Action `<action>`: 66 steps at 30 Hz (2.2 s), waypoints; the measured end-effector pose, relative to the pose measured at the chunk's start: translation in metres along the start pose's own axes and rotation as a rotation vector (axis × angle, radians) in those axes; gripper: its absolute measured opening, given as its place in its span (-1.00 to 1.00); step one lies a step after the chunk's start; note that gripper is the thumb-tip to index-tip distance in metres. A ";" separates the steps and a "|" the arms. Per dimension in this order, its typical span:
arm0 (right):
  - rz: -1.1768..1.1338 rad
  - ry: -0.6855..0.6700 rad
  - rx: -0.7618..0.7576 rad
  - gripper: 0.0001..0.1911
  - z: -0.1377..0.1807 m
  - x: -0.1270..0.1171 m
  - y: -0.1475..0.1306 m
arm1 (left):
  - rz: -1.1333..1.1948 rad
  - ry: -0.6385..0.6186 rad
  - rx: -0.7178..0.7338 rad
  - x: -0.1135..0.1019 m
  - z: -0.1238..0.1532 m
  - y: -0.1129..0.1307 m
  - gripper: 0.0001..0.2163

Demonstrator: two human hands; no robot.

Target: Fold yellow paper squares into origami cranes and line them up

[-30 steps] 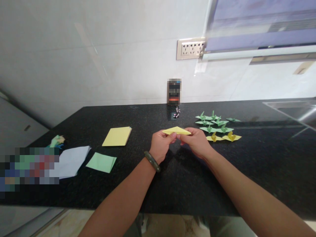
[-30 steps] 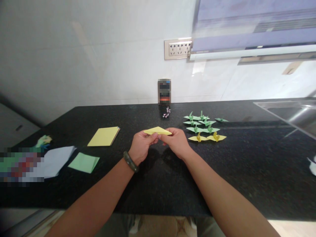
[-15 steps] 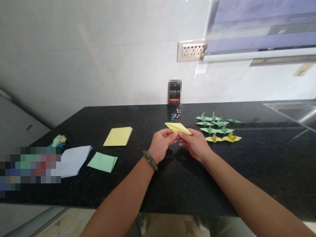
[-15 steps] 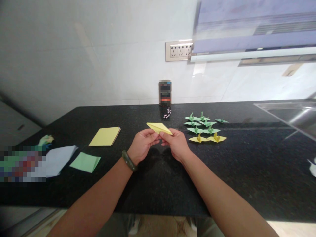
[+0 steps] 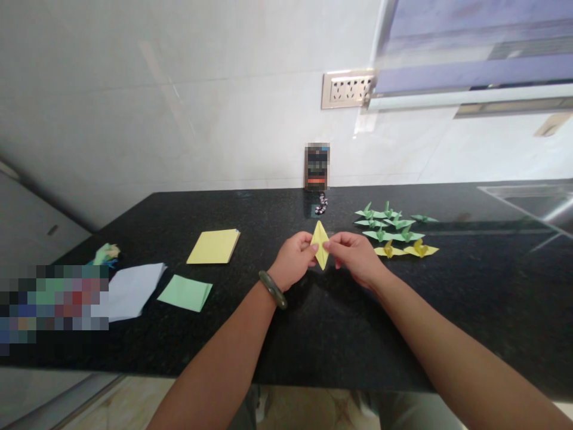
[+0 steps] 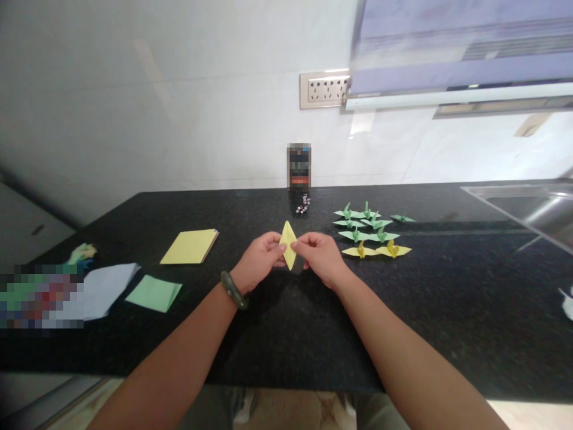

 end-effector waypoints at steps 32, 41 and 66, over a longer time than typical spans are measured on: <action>-0.197 -0.099 0.000 -0.81 0.005 0.015 0.009 | 0.253 0.074 -0.074 -0.014 -0.002 -0.007 -0.76; -0.214 -0.088 0.017 -0.80 0.005 0.017 0.009 | 0.296 0.043 -0.112 -0.011 -0.002 -0.008 -0.80; -0.183 -0.036 0.068 -0.78 0.006 0.014 0.013 | 0.252 0.074 -0.067 -0.010 -0.002 -0.008 -0.75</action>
Point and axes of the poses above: each hand's wrist, its own z-axis away from the middle knuckle, its own x-axis out of the palm, y = z × x, the point moved 9 cm from there along -z, towards the middle knuckle, and after that the axes turned 14 degrees about -x, right-handed, at the moved point
